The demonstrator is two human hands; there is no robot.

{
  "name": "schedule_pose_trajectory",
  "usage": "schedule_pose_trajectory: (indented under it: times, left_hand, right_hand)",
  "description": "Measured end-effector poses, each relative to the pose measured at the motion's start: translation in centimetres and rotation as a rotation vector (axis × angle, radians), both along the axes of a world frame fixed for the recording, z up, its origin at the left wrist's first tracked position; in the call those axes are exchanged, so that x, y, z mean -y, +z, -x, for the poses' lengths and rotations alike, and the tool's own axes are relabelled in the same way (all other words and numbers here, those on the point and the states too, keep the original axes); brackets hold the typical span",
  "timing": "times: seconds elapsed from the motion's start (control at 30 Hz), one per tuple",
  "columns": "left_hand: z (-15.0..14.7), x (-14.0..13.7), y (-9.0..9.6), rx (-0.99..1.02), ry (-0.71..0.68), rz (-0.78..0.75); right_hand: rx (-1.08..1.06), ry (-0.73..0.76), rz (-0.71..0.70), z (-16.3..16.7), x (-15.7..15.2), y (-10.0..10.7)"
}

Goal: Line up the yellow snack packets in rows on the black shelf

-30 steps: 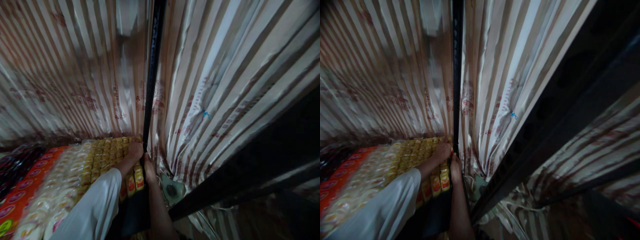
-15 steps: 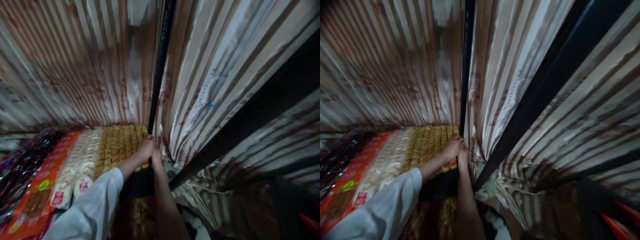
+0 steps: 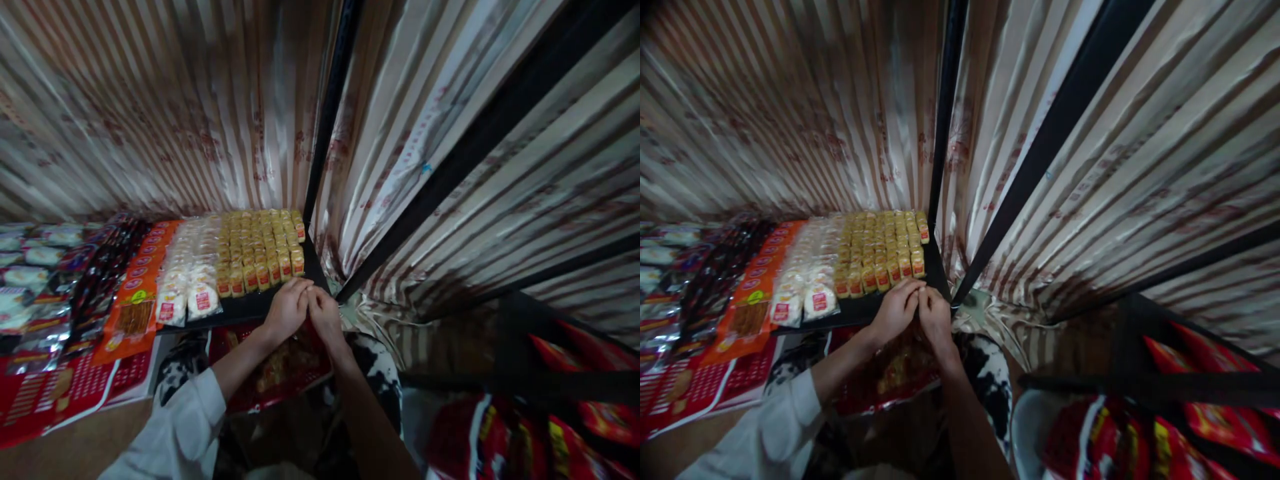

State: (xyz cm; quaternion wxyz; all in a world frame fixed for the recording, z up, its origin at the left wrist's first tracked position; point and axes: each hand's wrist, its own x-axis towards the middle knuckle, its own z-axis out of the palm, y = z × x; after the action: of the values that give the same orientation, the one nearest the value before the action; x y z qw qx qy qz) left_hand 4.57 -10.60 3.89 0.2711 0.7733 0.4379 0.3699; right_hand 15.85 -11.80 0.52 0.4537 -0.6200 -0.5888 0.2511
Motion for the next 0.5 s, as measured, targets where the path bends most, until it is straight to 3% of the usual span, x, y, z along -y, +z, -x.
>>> schedule_pose_trajectory:
  times: [0.1, 0.2, 0.33, 0.5]
  left_hand:
    - [1.4, 3.2, -2.6, -0.002, -0.047, 0.088]
    - [2.0, 5.3, -6.3, -0.056, -0.034, 0.293]
    - [1.8, 6.6, -11.5, 0.000, 0.112, 0.756]
    - [0.9, 7.4, -16.0, 0.100, 0.139, 0.960]
  right_hand:
    - [0.123, 0.161, 0.076, 0.1, 3.3, -2.3]
    - [0.346, 0.271, 0.361, -0.3, 4.9, -5.4]
    - [0.593, 0.402, 0.619, -0.5, 4.9, -8.5]
    - [0.765, 0.482, 0.752, 0.3, 4.5, -10.1]
